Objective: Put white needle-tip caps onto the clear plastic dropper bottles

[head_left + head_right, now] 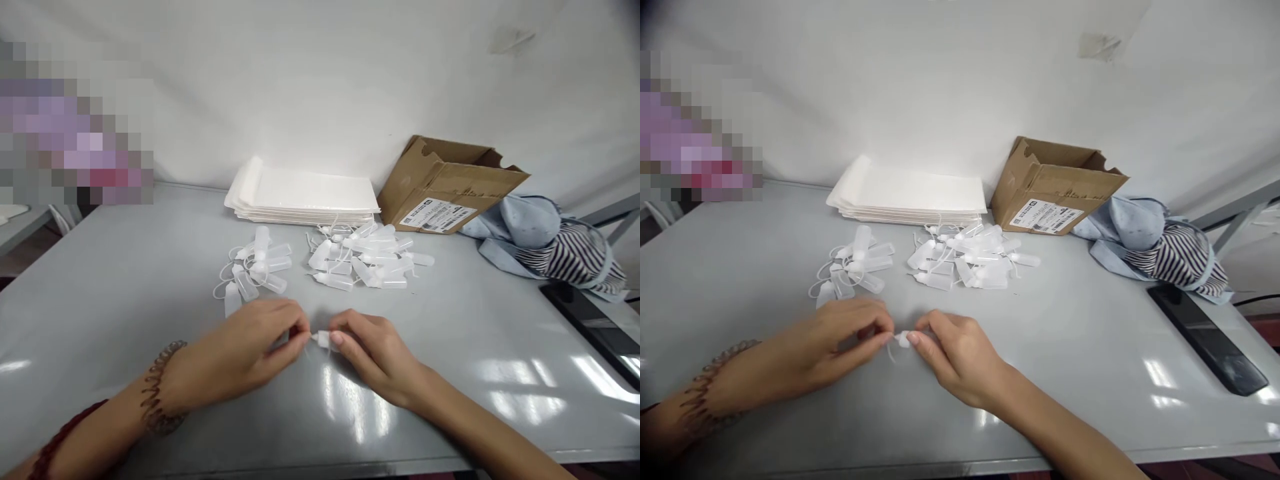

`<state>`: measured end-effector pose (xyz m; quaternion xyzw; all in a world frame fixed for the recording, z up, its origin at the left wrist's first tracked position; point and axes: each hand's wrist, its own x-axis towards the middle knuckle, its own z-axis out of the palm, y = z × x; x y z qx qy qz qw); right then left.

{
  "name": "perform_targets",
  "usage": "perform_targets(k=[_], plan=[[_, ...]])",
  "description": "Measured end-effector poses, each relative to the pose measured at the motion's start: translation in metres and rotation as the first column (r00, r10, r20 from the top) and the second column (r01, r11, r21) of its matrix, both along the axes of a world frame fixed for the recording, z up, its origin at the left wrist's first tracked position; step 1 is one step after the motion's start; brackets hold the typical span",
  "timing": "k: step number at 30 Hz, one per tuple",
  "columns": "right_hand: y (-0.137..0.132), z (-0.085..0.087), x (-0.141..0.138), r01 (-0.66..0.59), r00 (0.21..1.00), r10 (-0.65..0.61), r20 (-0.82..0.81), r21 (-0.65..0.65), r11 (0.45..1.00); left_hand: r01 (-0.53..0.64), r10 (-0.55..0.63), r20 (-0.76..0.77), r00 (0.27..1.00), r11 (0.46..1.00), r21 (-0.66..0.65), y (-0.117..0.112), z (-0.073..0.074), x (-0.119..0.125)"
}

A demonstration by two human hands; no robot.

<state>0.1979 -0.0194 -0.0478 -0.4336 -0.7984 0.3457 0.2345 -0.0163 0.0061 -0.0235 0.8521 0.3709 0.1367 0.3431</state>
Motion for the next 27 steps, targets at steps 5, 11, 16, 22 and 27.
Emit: perform_targets(k=[5, 11, 16, 22, 27], plan=[[0.025, 0.001, 0.01, 0.169, 0.978, -0.197, 0.074, 0.288, 0.943, -0.379, 0.376, 0.05, 0.925, 0.923, 0.066, 0.015, 0.006, -0.008], [0.067, 0.013, -0.006, -0.011, 0.912, -0.27, 0.31, 0.676, 0.737, -0.686, 0.664, 0.172, 0.727, 0.713, 0.146, 0.016, 0.007, -0.011], [0.077, 0.017, -0.033, -0.187, 0.745, -0.312, 0.59, 0.633, 0.751, -0.626, 0.578, 0.243, 0.779, 0.743, 0.237, 0.008, 0.007, -0.008], [0.078, 0.007, -0.039, -0.094, 0.681, -0.402, 0.613, 0.617, 0.782, -0.549, 0.509, 0.207, 0.835, 0.789, 0.276, 0.007, 0.005, -0.008], [0.076, 0.009, -0.029, 0.025, 0.741, -0.453, 0.496, 0.653, 0.757, -0.54, 0.507, 0.186, 0.842, 0.797, 0.27, 0.008, 0.003, -0.01]])
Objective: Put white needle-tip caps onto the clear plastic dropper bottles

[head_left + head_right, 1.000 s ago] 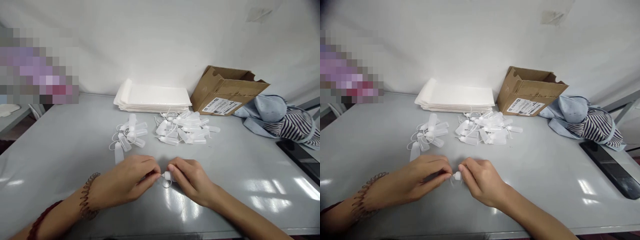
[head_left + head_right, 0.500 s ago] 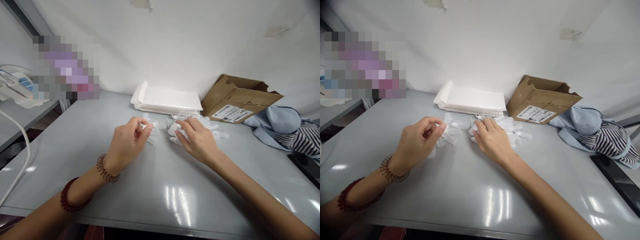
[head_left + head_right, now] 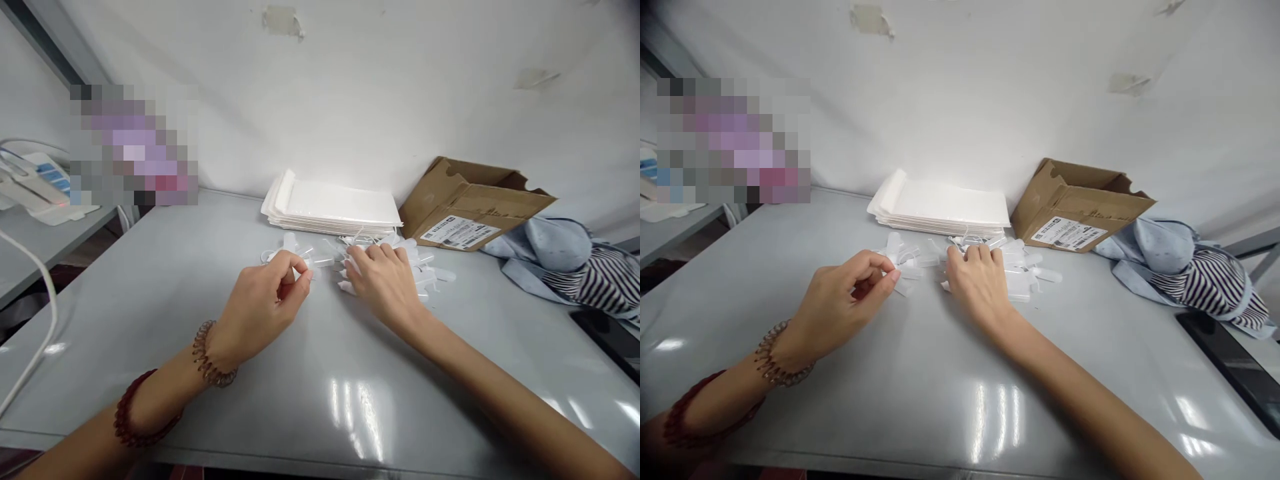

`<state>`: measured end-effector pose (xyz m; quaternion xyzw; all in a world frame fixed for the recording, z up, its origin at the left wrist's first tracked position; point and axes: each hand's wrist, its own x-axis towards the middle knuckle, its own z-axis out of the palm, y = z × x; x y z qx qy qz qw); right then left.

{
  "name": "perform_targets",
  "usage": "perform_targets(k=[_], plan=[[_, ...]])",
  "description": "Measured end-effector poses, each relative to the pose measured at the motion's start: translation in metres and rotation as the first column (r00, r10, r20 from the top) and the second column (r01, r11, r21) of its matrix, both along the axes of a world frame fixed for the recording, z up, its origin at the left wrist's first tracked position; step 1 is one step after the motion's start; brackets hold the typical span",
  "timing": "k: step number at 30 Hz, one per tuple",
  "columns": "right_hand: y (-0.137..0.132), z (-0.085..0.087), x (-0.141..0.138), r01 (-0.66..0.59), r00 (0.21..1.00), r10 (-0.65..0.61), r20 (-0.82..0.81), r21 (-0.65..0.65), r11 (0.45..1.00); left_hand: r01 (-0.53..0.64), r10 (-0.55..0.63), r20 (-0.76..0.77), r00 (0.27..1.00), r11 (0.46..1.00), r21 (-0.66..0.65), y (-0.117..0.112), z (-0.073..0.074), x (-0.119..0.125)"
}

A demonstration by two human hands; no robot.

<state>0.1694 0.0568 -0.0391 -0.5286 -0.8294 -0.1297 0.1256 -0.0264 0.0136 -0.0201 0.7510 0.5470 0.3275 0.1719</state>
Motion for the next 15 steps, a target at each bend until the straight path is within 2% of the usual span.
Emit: perform_targets(k=[3, 5, 7, 10, 12, 15], plan=[[-0.011, 0.008, 0.012, -0.021, 0.977, 0.019, -0.211, -0.011, 1.0, 0.022, -0.022, -0.013, 1.0, 0.999, -0.044, 0.002, -0.001, -0.001], [-0.023, 0.011, 0.02, -0.084, 0.869, 0.035, -0.493, -0.077, 0.993, 0.062, -0.064, -0.009, 0.998, 0.993, -0.104, 0.003, -0.002, -0.001], [-0.037, 0.011, 0.027, -0.131, 0.739, 0.003, -0.674, -0.139, 0.982, 0.119, -0.119, 0.009, 0.993, 0.977, -0.179, 0.004, -0.003, 0.001], [-0.054, 0.005, 0.032, -0.176, 0.682, -0.012, -0.731, -0.181, 0.968, 0.213, -0.208, 0.046, 0.977, 0.945, -0.249, 0.002, -0.005, 0.004], [-0.062, 0.0, 0.031, -0.201, 0.713, 0.05, -0.7, -0.135, 0.97, 0.281, -0.274, 0.064, 0.96, 0.934, -0.222, -0.001, -0.006, 0.007], [-0.068, -0.004, 0.026, -0.233, 0.786, 0.209, -0.582, 0.034, 0.972, 0.363, -0.359, 0.053, 0.932, 0.924, -0.118, -0.007, -0.008, 0.01]])
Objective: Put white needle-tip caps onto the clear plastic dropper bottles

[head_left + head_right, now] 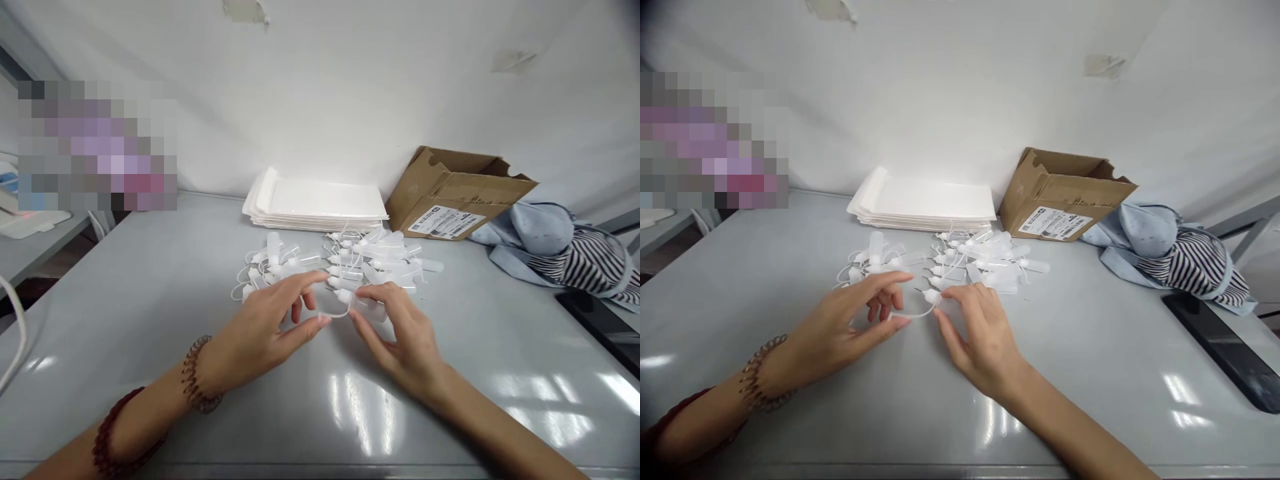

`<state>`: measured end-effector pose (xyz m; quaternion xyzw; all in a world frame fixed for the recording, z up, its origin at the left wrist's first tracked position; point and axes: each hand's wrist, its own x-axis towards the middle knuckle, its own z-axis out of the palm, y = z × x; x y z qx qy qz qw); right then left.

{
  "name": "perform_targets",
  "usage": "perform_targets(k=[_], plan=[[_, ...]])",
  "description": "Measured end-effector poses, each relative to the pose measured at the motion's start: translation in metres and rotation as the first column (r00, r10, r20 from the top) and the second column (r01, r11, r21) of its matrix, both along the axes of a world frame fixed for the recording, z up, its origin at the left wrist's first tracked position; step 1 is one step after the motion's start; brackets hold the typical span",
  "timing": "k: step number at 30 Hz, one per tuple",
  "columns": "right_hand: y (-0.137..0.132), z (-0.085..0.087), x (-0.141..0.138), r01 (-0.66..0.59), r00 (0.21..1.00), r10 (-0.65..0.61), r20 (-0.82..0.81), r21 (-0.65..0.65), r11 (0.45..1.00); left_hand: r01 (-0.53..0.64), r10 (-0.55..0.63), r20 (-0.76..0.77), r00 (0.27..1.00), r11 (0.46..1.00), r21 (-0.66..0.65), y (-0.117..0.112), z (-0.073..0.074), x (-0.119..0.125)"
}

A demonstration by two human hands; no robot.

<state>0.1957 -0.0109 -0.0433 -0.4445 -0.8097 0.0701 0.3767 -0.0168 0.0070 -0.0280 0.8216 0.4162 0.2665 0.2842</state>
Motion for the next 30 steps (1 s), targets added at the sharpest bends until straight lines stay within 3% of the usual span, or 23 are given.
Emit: perform_targets(k=[4, 12, 21, 26, 30], plan=[[-0.0045, -0.0002, -0.0037, -0.005, 1.0, 0.002, 0.018, 0.161, 0.987, 0.019, -0.024, 0.046, 0.999, 0.993, 0.117, -0.0069, 0.0018, 0.0016], [-0.003, -0.0046, 0.0005, -0.032, 0.999, 0.028, 0.024, 0.218, 0.976, 0.108, -0.116, 0.063, 0.991, 0.987, 0.116, -0.0102, 0.0067, 0.0024], [-0.0025, -0.0069, 0.0013, -0.077, 0.994, 0.088, -0.062, 0.16, 0.984, -0.01, -0.002, 0.098, 0.995, 0.992, 0.124, -0.0059, 0.0052, 0.0048], [-0.0038, -0.0043, 0.0023, -0.194, 0.974, 0.205, -0.1, 0.11, 0.975, -0.043, 0.027, 0.104, 0.994, 0.986, 0.16, -0.0046, 0.0065, 0.0032], [-0.0042, -0.0026, 0.0014, -0.308, 0.944, 0.315, -0.097, 0.084, 0.948, -0.005, -0.016, 0.128, 0.992, 0.986, 0.168, -0.0054, 0.0055, 0.003]])
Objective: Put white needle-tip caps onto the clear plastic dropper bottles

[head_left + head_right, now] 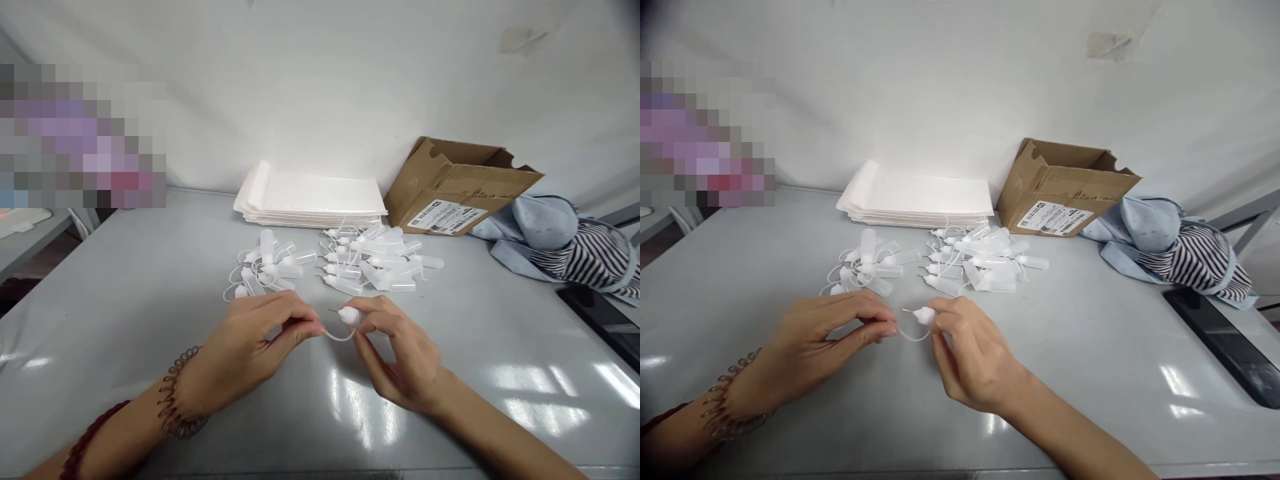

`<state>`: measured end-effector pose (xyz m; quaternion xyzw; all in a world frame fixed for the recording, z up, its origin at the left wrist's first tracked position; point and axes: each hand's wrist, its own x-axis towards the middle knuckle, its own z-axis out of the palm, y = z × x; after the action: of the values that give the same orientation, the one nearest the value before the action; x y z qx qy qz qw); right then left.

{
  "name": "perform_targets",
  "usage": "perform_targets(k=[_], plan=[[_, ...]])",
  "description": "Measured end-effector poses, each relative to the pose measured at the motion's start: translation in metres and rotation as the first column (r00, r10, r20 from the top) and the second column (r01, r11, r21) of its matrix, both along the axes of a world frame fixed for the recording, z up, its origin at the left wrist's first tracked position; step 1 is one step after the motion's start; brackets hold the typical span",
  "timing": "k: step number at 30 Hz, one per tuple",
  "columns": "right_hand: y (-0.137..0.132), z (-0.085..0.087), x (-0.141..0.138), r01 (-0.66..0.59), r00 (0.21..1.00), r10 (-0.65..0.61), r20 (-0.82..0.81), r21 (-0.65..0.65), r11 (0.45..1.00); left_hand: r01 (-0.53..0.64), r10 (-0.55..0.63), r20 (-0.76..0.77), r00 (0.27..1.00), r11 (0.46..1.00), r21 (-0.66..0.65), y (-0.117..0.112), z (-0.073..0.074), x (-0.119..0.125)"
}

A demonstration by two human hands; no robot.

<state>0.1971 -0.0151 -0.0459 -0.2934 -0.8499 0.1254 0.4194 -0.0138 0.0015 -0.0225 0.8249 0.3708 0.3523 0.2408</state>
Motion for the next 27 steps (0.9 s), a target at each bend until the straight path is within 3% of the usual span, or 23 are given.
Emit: perform_targets(k=[10, 27], plan=[[-0.001, -0.0008, 0.0, -0.061, 0.997, 0.062, 0.039, -0.014, 0.998, 0.036, -0.036, -0.025, 0.999, 0.999, 0.022, -0.001, -0.0032, 0.001], [-0.0023, 0.0003, -0.0008, -0.021, 0.997, 0.021, 0.077, -0.003, 1.0, 0.037, -0.036, -0.028, 0.999, 0.999, 0.021, -0.0013, -0.0042, 0.0006]])
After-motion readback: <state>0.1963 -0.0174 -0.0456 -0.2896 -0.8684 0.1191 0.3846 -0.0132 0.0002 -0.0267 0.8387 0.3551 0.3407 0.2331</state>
